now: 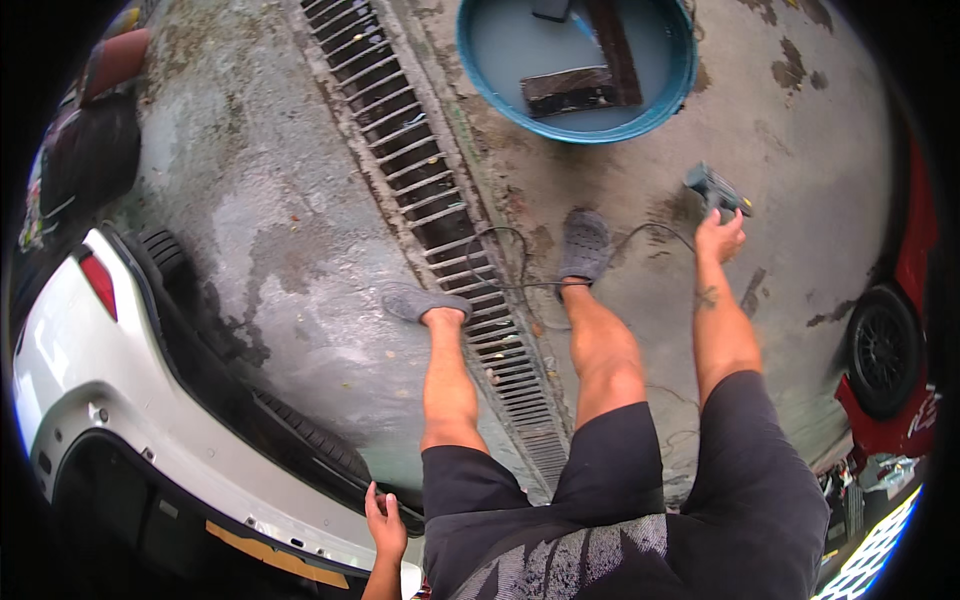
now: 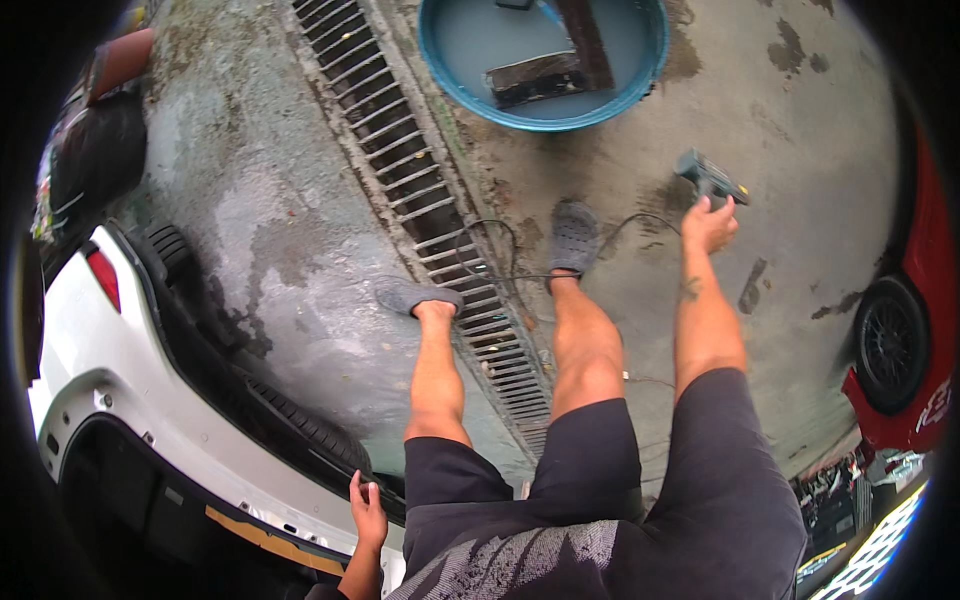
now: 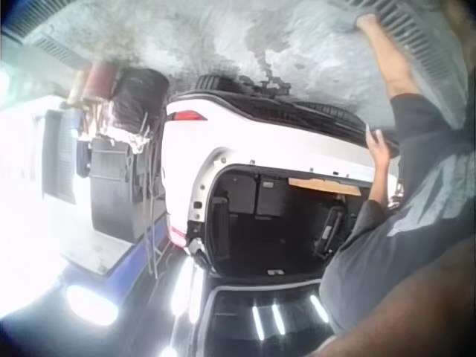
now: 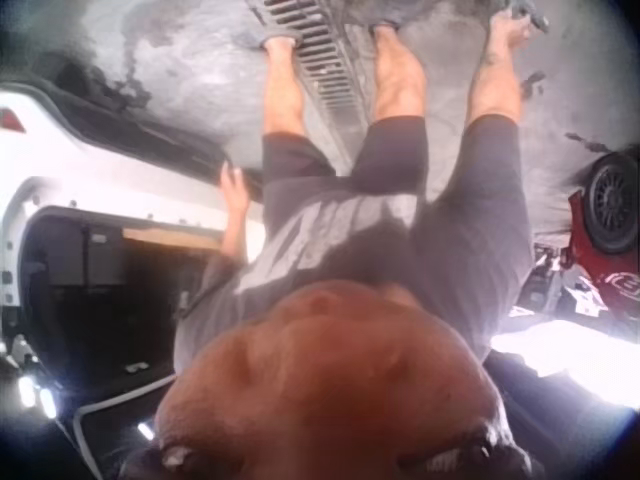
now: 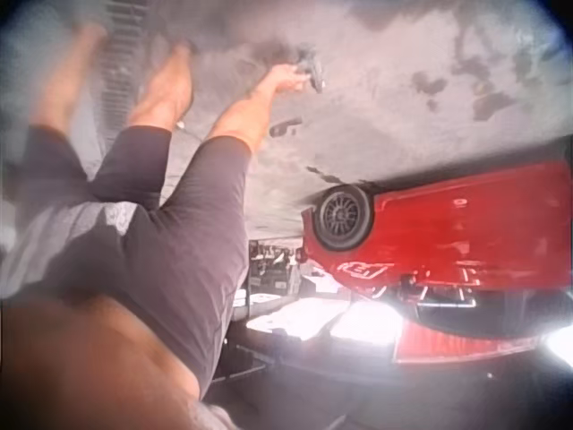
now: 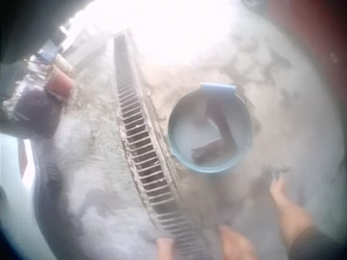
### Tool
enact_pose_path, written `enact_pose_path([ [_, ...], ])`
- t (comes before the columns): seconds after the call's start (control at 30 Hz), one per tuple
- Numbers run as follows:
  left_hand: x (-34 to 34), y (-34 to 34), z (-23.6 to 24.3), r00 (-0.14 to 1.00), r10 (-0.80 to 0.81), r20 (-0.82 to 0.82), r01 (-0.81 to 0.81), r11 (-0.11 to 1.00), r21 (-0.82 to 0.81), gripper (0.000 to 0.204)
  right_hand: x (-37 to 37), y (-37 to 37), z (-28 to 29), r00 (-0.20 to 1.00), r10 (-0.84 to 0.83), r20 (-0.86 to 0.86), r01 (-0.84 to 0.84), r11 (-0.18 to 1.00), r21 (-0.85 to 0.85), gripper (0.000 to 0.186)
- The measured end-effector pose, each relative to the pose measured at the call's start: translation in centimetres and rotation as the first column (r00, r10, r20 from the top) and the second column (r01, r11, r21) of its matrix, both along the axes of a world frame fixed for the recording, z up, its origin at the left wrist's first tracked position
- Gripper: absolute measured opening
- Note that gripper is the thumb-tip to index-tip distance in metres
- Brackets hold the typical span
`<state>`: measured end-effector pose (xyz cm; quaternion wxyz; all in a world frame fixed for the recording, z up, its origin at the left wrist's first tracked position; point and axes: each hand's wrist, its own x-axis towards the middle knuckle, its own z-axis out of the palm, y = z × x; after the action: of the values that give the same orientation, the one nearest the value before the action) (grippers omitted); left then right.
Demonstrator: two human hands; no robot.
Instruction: The person prepares a white car bumper by wiping the surface, using a heat gun to apply heat, and sanding the edges with a sanding block. The person repeatedly checks the surface smoothness by hand.
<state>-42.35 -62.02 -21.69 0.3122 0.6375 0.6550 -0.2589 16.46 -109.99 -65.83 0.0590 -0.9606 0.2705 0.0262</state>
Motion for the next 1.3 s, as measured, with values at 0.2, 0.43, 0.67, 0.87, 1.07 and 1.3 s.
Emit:
enact_pose_path([
  [0.2,-2.6,-6.0,0.0,0.997,-0.013,-0.078,0.010,0.999,-0.039,0.057,4.6,24.3,16.8,0.676,0.475,0.563,-0.725,0.564,0.395,0.040],
  [0.43,-1.4,-5.7,-2.6,0.998,0.049,-0.028,-0.049,0.999,0.002,0.058,19.9,39.5,10.5,0.678,0.658,0.328,-0.709,0.703,0.056,0.074],
  [0.67,-6.1,-7.8,-1.8,0.977,0.198,-0.084,-0.201,0.979,-0.026,0.059,18.1,36.3,7.7,0.909,0.415,-0.048,-0.397,0.894,0.206,0.087],
  [0.87,-7.8,-7.0,-3.2,0.971,0.235,-0.045,-0.236,0.971,-0.027,0.060,20.4,32.6,7.6,0.797,0.549,-0.251,-0.445,0.815,0.370,0.096],
  [1.07,-7.8,-6.5,0.2,0.964,0.264,0.035,-0.264,0.964,0.003,0.064,18.0,31.6,23.3,0.809,0.406,-0.426,0.263,0.397,0.879,0.037],
  [1.3,-7.6,-3.5,2.5,0.823,0.455,0.339,-0.489,0.872,0.016,0.052,11.1,29.8,37.9,0.781,0.538,-0.318,-0.087,0.598,0.797,0.026],
])
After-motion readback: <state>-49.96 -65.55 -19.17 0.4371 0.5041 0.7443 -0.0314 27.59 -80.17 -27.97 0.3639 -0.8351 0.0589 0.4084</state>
